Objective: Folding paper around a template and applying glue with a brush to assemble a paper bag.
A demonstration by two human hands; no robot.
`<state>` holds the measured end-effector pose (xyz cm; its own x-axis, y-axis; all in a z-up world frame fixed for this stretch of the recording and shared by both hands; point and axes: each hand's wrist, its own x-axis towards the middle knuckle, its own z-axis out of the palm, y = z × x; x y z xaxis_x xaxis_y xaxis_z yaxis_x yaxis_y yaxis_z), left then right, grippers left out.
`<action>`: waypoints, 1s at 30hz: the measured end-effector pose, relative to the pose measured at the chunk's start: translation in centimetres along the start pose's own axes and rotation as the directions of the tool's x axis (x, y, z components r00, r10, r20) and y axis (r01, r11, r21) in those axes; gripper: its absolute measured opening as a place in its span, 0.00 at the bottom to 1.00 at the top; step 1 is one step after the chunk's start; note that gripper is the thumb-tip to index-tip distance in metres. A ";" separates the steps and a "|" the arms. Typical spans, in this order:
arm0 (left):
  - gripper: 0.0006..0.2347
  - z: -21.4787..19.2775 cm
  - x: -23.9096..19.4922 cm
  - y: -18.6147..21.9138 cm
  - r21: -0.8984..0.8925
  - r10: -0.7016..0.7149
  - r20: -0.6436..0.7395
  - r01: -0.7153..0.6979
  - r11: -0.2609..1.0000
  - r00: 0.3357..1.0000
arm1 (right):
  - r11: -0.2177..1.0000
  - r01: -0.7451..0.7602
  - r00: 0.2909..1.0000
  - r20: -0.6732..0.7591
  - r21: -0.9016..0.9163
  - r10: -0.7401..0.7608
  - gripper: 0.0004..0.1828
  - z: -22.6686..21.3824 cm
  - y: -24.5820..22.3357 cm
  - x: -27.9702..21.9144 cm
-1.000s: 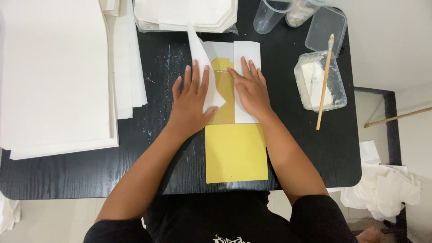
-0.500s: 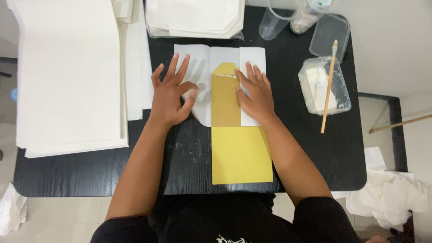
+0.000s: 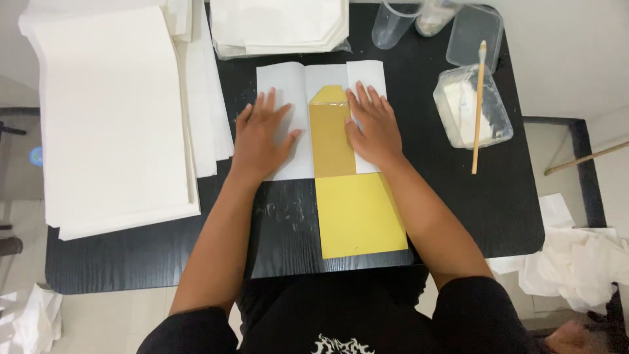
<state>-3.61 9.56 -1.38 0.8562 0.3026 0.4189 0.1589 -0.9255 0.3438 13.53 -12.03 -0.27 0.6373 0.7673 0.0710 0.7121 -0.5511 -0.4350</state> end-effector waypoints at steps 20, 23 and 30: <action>0.24 2.7 1.3 7.7 0.024 0.190 0.325 -0.208 0.978 0.926 | 0.999 0.025 0.998 -0.051 0.031 -0.023 0.31 0.1 0.9 0.3; 0.19 6.8 2.2 8.0 0.053 0.208 0.245 -0.227 0.973 0.947 | 0.988 -0.011 0.998 -0.056 0.153 0.020 0.29 0.5 1.5 0.6; 0.32 4.8 4.9 10.6 0.120 0.131 0.313 -0.176 0.977 0.941 | 0.885 -0.078 0.931 -0.284 0.459 0.229 0.19 -8.9 -1.0 -1.5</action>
<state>4.56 0.16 0.27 0.9801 0.0919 0.1762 0.0633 -0.9848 0.1615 14.47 -15.59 8.06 0.8401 0.4950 0.2216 0.4455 -0.3967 -0.8026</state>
